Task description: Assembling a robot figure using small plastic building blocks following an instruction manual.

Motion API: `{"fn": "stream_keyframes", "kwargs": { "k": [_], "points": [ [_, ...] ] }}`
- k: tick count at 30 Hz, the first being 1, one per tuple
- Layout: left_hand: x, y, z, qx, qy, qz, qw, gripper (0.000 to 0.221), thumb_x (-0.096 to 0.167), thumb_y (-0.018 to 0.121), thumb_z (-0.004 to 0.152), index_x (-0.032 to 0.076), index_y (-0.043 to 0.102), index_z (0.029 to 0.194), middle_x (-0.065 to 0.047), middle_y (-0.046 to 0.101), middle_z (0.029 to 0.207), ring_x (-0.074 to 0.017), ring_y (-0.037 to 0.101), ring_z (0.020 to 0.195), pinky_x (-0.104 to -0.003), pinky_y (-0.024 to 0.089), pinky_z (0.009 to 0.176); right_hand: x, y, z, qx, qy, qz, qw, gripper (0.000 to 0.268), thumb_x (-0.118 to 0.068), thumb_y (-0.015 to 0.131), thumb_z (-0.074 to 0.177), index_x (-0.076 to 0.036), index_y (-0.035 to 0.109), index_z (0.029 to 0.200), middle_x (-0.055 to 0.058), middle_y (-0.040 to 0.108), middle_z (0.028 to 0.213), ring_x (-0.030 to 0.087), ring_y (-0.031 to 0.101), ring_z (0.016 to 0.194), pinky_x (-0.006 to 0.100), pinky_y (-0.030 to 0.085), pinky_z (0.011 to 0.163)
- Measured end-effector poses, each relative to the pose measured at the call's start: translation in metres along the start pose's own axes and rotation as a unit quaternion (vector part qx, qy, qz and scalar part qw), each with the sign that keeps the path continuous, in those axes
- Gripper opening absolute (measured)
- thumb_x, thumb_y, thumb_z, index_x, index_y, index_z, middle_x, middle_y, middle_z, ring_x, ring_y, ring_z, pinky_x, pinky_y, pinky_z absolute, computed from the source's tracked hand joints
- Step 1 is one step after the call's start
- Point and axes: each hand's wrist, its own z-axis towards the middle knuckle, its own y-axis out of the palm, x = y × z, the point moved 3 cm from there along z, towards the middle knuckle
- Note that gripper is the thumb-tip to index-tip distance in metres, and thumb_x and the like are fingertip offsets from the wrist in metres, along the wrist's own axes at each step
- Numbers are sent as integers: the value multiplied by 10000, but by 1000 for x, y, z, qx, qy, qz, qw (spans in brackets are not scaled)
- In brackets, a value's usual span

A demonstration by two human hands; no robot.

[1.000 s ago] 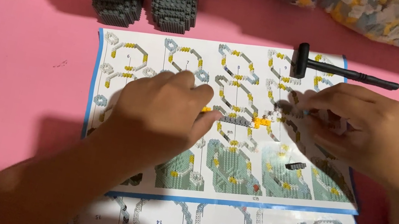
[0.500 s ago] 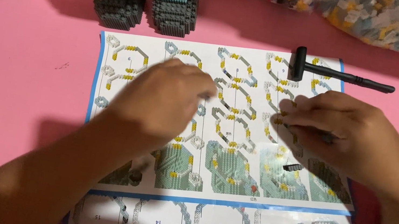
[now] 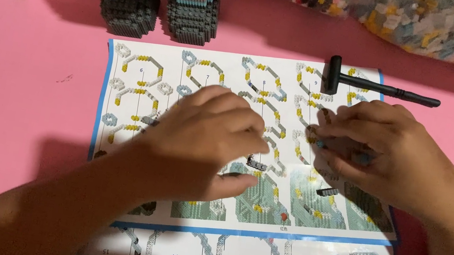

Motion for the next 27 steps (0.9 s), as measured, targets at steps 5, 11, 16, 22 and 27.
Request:
{"fn": "stream_keyframes", "kwargs": {
  "k": [5, 11, 16, 22, 27],
  "points": [
    [5, 14, -4, 60, 25, 16, 998, 109, 184, 829, 911, 128, 787, 995, -58, 682, 1064, -327, 603, 1030, -482, 454, 875, 2, 1, 0, 3, 27, 1, 1000, 396, -235, 922, 778, -203, 834, 1162, 13, 742, 1072, 203, 720, 1025, 393, 533, 939],
    [1, 21, -5, 50, -29, -8, 998, 182, 261, 857, 899, 156, 798, 1036, -16, 671, 1050, -285, 592, 1004, -461, 441, 910, -9, -3, 5, 11, -13, 27, 999, 337, -104, 931, 757, -134, 820, 1074, 33, 779, 1057, 202, 760, 925, 397, 564, 888],
    [-4, 23, -4, 19, -64, -48, 997, 229, 312, 860, 875, 189, 804, 1060, 1, 678, 1085, -269, 590, 1058, -458, 405, 957, -43, -1, 14, -6, -6, 196, 981, 153, -170, 873, 790, -94, 829, 915, 25, 852, 871, 162, 813, 805, 317, 654, 849],
    [-5, 20, -3, 7, -66, -67, 996, 227, 281, 853, 886, 165, 784, 1069, -14, 677, 1063, -282, 593, 1038, -468, 409, 930, -28, -6, 12, -26, 49, 168, 984, 137, -148, 857, 813, -101, 836, 940, 52, 853, 932, 159, 836, 851, 304, 709, 887],
    [-3, -16, 10, -46, -179, -181, 966, 409, 406, 651, 953, 143, 755, 1249, -51, 744, 1216, -245, 668, 1100, -459, 502, 968, -12, -3, 5, -23, 13, 102, 994, 387, -141, 883, 811, -179, 828, 1192, 27, 779, 1013, 217, 743, 984, 370, 596, 873]
  ]
}}
